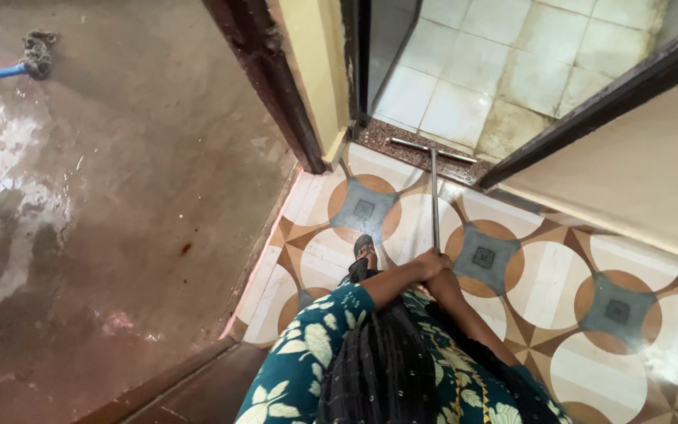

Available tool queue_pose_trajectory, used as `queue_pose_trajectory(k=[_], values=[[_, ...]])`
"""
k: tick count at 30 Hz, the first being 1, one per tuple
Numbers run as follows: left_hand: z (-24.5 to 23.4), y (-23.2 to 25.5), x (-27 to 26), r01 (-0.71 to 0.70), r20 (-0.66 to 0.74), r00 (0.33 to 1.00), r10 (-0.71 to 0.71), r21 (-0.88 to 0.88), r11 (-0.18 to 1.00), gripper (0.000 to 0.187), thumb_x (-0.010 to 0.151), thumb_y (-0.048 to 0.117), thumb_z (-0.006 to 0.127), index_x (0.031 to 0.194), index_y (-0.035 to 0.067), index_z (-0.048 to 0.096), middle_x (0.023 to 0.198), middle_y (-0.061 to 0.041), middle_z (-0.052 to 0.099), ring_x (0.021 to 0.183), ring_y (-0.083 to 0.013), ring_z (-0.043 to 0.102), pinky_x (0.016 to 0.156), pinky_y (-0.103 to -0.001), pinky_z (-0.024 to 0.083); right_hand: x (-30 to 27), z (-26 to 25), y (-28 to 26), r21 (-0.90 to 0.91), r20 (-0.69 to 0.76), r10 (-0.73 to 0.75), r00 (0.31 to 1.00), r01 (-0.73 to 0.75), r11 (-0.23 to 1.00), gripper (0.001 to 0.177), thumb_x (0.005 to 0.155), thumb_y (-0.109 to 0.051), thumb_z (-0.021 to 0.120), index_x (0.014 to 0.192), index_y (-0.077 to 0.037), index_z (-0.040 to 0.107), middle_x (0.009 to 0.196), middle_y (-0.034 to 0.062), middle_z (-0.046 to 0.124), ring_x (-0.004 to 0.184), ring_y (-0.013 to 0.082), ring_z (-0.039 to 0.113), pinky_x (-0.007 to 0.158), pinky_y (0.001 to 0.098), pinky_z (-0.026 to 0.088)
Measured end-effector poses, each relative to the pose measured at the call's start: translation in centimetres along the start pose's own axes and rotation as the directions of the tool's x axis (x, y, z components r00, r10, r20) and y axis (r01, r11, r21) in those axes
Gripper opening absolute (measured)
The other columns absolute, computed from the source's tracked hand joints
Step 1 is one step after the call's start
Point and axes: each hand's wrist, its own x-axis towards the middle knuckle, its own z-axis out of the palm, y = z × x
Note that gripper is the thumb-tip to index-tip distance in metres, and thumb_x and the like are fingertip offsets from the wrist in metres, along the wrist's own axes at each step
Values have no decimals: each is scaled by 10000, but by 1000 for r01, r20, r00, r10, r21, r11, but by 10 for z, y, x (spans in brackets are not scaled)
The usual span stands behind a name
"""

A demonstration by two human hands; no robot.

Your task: The person uses a squeegee to push water across a tiled floor and into a bathroom drain, working around a doorway and into the bathroom area.

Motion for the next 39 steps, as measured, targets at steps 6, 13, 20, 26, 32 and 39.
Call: queue_pose_trajectory(k=[6, 13, 20, 26, 32, 39], values=[[35, -31, 12, -70, -52, 996, 73, 63, 996, 550, 896, 333, 562, 1357, 40, 495, 1144, -292, 598, 795, -451, 682, 537, -509, 601, -41, 14, 14, 20, -76, -121, 990, 123, 992, 290, 900, -317, 629, 868, -56, 753, 739, 148, 736, 644, 315, 706, 593, 448, 528], [6, 23, 10, 94, -14, 995, -96, -78, 992, 635, 861, 330, 580, 1376, -15, 445, 933, -358, 665, 493, -425, 675, 362, -466, 564, -8, -2, 16, 100, 4, 73, 997, -73, 992, 263, 877, -300, 632, 881, -66, 750, 738, 132, 734, 633, 302, 701, 568, 431, 522], [38, -29, 8, -60, -13, 998, 62, 84, 995, 642, 863, 373, 585, 1367, -3, 460, 1036, -340, 663, 689, -457, 698, 505, -483, 591, -38, 20, 22, 54, -187, -136, 973, 148, 988, 240, 854, -284, 635, 894, -75, 746, 738, 115, 731, 623, 288, 696, 542, 415, 516], [13, 22, 1, 52, -12, 999, -52, 21, 998, 655, 865, 404, 594, 1355, -14, 479, 1115, -314, 655, 831, -472, 720, 617, -495, 627, -8, 8, 23, 296, -11, 48, 999, -43, 954, 257, 940, -268, 634, 895, -47, 757, 694, 103, 728, 557, 257, 679, 492, 410, 492], [0, 33, -6, 65, 40, 997, -64, -35, 997, 611, 860, 413, 569, 1287, -23, 534, 1041, -321, 692, 667, -412, 720, 500, -454, 603, 0, 3, 15, 216, 57, 45, 997, -57, 975, 275, 966, -254, 597, 862, -44, 741, 652, 104, 678, 526, 248, 633, 480, 399, 465], [24, -58, 18, -215, -40, 974, 224, 167, 962, 634, 1006, 474, 620, 1337, -64, 556, 1148, -330, 681, 1032, -428, 711, 756, -366, 556, -25, 35, 4, 193, -25, -169, 985, 171, 966, 291, 984, -231, 549, 806, -65, 709, 603, 67, 626, 493, 215, 585, 467, 381, 433]])
